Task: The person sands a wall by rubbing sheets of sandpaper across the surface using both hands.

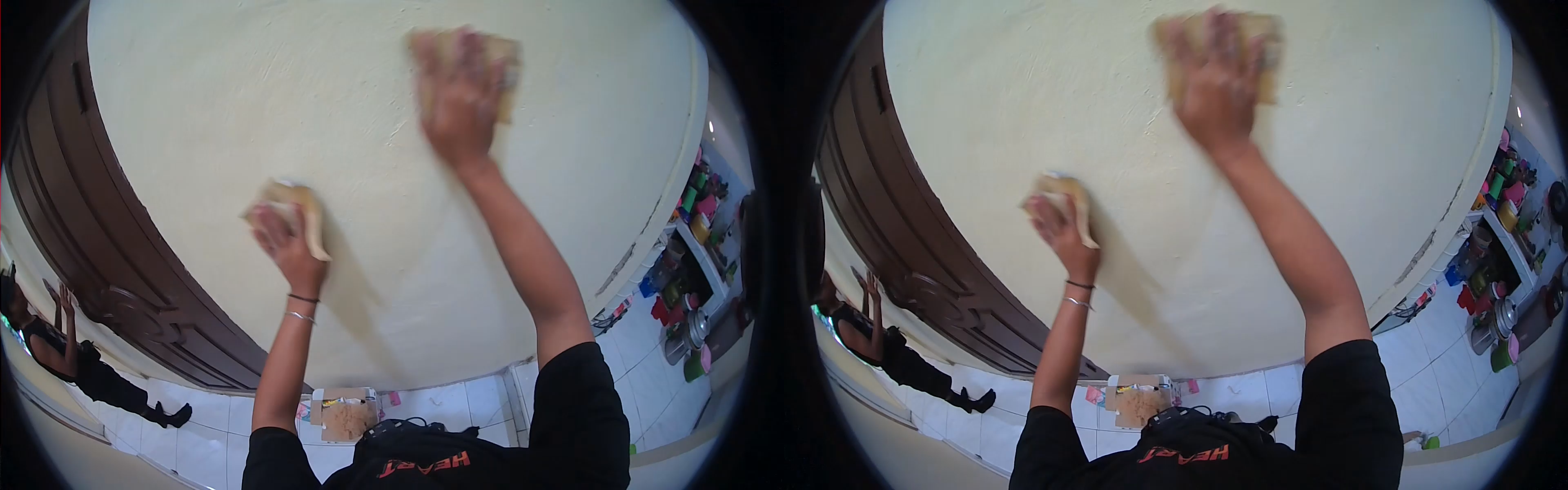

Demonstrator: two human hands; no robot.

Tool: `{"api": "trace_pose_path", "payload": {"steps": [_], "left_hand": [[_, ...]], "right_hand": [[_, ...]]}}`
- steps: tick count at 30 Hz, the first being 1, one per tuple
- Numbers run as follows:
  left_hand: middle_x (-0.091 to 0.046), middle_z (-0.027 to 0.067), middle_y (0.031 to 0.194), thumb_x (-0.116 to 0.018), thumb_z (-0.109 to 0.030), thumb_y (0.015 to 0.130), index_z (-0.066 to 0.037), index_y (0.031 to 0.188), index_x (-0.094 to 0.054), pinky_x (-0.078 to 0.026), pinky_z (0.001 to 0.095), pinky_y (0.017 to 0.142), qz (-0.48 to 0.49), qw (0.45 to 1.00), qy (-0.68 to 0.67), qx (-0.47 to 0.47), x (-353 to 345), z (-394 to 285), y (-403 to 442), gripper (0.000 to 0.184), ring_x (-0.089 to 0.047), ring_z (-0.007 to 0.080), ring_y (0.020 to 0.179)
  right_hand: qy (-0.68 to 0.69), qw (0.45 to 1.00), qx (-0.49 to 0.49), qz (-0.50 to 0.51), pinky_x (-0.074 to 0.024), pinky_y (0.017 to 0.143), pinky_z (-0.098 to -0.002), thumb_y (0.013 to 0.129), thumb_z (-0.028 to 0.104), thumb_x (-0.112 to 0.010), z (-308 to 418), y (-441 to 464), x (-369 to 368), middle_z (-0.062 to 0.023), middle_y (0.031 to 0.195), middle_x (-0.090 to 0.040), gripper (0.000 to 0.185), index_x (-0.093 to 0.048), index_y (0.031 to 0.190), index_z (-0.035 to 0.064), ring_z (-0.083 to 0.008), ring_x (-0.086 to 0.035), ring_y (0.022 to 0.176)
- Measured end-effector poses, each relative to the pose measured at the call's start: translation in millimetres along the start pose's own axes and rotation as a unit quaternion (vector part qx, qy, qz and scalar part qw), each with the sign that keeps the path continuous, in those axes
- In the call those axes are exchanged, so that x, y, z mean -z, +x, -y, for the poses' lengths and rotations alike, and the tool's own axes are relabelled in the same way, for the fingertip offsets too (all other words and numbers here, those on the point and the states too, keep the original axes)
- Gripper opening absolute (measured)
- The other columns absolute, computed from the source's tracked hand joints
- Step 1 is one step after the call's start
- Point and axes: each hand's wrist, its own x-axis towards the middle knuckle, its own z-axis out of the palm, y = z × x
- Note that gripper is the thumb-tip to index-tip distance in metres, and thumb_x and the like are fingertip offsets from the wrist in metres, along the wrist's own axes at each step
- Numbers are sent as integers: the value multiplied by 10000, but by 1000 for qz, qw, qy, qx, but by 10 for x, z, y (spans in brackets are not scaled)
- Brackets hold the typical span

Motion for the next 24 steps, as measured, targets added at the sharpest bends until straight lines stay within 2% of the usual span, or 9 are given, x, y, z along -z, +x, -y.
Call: {"api": "trace_pose_path", "payload": {"steps": [5,10,13,14,15,16,19,20,24], "left_hand": [[-200,223,1463,-439,-261,886,-154,1369,-399,-41,505,1094,31,999,-14,-30,83,446,68,496,-125,340,1382],[-173,187,1481,-413,-218,923,-87,1397,-328,-31,504,1091,-180,964,-90,176,236,823,594,499,-110,316,1387],[-116,231,1480,-474,-203,863,-173,1413,-306,-33,550,1082,-37,996,-15,78,25,457,-203,576,-71,392,1377],[-124,238,1476,-484,-223,849,-174,1378,-375,-30,558,1080,41,998,-3,47,-71,338,-554,542,-77,406,1373],[-128,234,1477,-493,-241,841,-169,1335,-436,-25,551,1082,80,997,-12,16,-75,261,-768,503,-87,400,1374],[-120,254,1472,-479,-208,814,-134,1354,-406,-29,536,1085,64,998,6,-9,-119,282,-830,550,-79,405,1374],[-144,242,1472,-488,-213,810,-132,1343,-420,-32,528,1087,53,998,12,-34,-42,435,-589,543,-89,392,1377],[-160,223,1476,-479,-190,825,-137,1354,-410,-35,516,1088,35,999,12,-26,-8,505,-424,537,-90,369,1383],[-135,206,1487,-531,-154,815,-141,1371,-387,-12,509,1089,-36,993,-54,95,206,682,294,575,-90,353,1386]], "right_hand": [[25,927,323,191,-92,1110,-498,820,246,-498,436,-820,231,-74,1431,-348,502,-460,1320,270,-192,-258,1357],[58,982,165,67,-188,1087,-473,871,348,-500,-85,-41,132,-91,1402,-385,488,-461,1314,148,-177,-355,1303],[46,996,-45,-63,-179,1078,-474,852,204,-514,54,546,65,-237,1359,-378,571,-337,1336,-42,-381,-295,1297],[67,997,-3,-41,-176,1068,-512,843,176,-485,225,554,113,-274,1346,-371,571,-322,1326,-81,-410,-297,1286],[66,997,33,-28,-162,1085,-501,867,350,-529,240,395,-130,-145,1391,-382,591,-396,1331,10,-261,-315,1320],[59,990,119,37,-160,1083,-510,864,373,-521,445,194,-132,-170,1393,-369,627,-380,1333,-18,-270,-310,1323],[75,926,315,192,-93,1110,-496,834,389,-515,925,-554,2,-47,1429,-352,491,-450,1317,327,-182,-284,1344],[24,921,361,148,-72,1112,-503,822,354,-512,977,-725,0,-18,1439,-339,494,-449,1312,349,-175,-268,1352],[114,935,260,211,-95,1105,-513,837,255,-471,783,-356,60,-31,1451,-318,491,-441,1318,350,-160,-242,1362]]}}
